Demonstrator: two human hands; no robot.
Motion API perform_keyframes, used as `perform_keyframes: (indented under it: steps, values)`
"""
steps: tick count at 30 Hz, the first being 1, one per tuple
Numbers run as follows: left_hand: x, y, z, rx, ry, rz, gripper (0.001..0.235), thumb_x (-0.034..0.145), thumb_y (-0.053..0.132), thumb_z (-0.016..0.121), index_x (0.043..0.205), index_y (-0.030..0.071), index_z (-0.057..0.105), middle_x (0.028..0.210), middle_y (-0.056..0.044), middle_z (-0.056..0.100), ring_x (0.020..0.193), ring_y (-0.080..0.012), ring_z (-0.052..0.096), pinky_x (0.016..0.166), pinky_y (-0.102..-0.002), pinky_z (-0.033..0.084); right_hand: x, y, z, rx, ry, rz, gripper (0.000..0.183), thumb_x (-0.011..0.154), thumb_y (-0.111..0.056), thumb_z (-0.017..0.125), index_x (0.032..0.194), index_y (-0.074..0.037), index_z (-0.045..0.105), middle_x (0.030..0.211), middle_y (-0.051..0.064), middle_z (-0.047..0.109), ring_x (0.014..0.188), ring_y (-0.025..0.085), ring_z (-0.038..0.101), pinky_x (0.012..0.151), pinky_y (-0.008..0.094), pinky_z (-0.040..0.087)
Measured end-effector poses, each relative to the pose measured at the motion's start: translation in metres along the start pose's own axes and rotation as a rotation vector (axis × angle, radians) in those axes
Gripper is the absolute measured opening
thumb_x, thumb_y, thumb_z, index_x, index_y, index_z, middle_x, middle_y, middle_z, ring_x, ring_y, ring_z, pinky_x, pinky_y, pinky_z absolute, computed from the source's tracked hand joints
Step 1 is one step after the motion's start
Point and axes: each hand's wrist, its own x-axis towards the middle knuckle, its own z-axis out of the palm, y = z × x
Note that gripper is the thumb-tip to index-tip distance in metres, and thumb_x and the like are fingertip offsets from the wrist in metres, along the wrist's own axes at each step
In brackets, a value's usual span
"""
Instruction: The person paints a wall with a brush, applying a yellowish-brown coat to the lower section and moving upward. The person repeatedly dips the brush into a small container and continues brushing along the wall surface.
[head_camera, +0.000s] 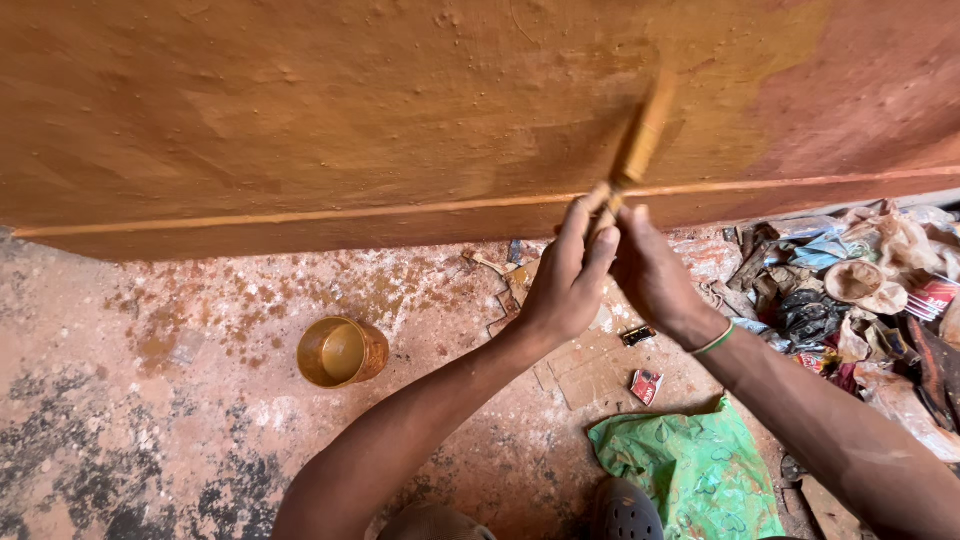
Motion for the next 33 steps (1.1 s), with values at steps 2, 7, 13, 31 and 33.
perform_keyframes:
  steps: [2,7,13,31,33]
  values:
    - [-0.005,0.011,-0.004,0.05,-0.048,0.11,0.057,0.113,0.034,0.032,0.156,-0.003,0.031,0.152,-0.029,0.045,0.14,-0.0356,0.052,0.117,-0.047,0.045,-0.002,-0.008,0.022,0.036,0.11,0.06,0.056,0.104,-0.046,0.035,0.129,0.0,0.054,0.121,0.017,0.066,0.116,0.028,0.062,0.106,0.041,0.051]
    - [-0.005,0.025,-0.022,0.374,-0.058,0.222,0.056,0.112,0.039,0.034,0.153,0.001,0.038,0.15,-0.025,0.053,0.13,-0.0311,0.06,0.11,-0.044,0.052,-0.002,-0.019,0.031,0.125,0.169,-0.261,0.039,0.119,-0.039,0.04,0.115,-0.003,0.055,0.107,0.012,0.06,0.101,0.023,0.06,0.098,0.039,0.053]
    - [0.037,0.043,-0.113,1.175,0.324,0.502,0.064,0.11,0.05,0.047,0.154,0.005,0.039,0.159,-0.026,0.034,0.148,-0.0398,0.038,0.123,-0.059,0.038,0.03,-0.075,-0.005,0.262,0.457,-0.252,0.037,0.114,-0.048,0.043,0.099,-0.015,0.05,0.076,0.003,0.054,0.064,0.015,0.053,0.065,0.035,0.05]
    - [0.049,0.045,-0.197,1.124,0.302,0.332,0.083,0.106,0.034,0.064,0.167,0.009,0.014,0.173,-0.016,-0.002,0.163,-0.0367,0.002,0.134,-0.058,0.009,0.028,-0.072,0.048,-0.161,0.16,0.208,0.028,0.098,-0.038,0.061,0.083,-0.017,0.052,0.056,-0.009,0.042,0.039,0.003,0.032,0.031,0.019,0.027]
    - [0.049,0.041,-0.197,1.123,0.261,0.315,0.089,0.104,0.035,0.067,0.167,0.007,0.011,0.172,-0.018,-0.004,0.161,-0.0388,0.0,0.132,-0.058,0.008,0.005,-0.089,0.012,-0.144,0.314,0.105,0.029,0.105,-0.035,0.055,0.083,-0.016,0.05,0.056,-0.01,0.039,0.039,0.002,0.03,0.03,0.018,0.026]
